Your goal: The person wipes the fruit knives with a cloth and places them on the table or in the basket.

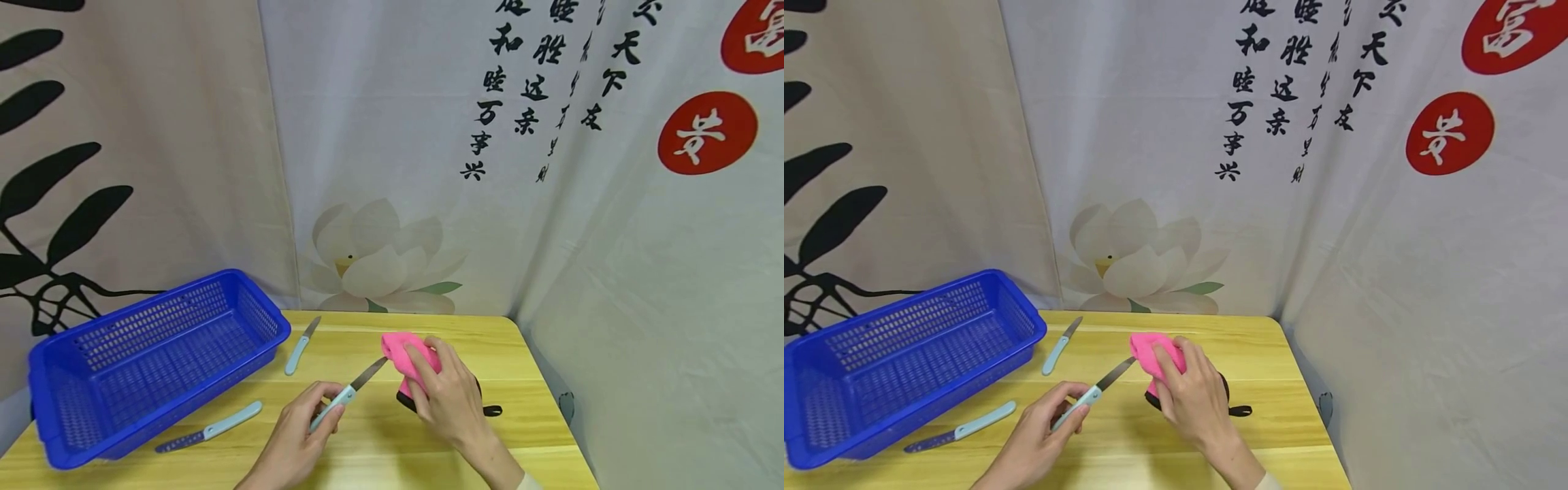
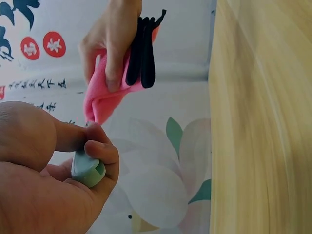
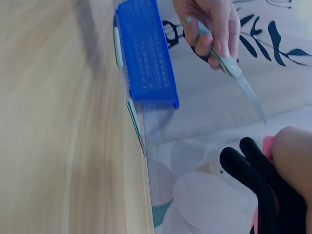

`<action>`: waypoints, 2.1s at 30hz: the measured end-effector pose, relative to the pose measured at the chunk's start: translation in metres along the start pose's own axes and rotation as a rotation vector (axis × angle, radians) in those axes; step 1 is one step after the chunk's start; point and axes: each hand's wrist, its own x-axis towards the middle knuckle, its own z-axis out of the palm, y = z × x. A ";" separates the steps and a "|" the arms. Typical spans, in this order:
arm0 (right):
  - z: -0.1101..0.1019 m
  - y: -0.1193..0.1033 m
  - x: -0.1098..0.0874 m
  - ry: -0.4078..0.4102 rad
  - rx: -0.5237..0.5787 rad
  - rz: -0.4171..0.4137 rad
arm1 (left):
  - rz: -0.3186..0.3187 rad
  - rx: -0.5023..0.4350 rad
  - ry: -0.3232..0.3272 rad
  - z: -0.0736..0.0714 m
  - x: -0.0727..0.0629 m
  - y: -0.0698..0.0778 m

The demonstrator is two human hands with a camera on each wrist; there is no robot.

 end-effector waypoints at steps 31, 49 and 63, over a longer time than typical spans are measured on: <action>0.005 -0.060 0.001 0.013 0.090 -0.202 | 0.004 -0.014 0.090 0.008 0.002 0.004; 0.002 -0.028 0.004 0.001 0.044 -0.068 | 0.048 -0.033 0.060 0.005 0.001 -0.001; -0.004 0.002 0.004 0.069 0.004 -0.003 | -0.068 -0.046 0.040 -0.002 -0.002 0.002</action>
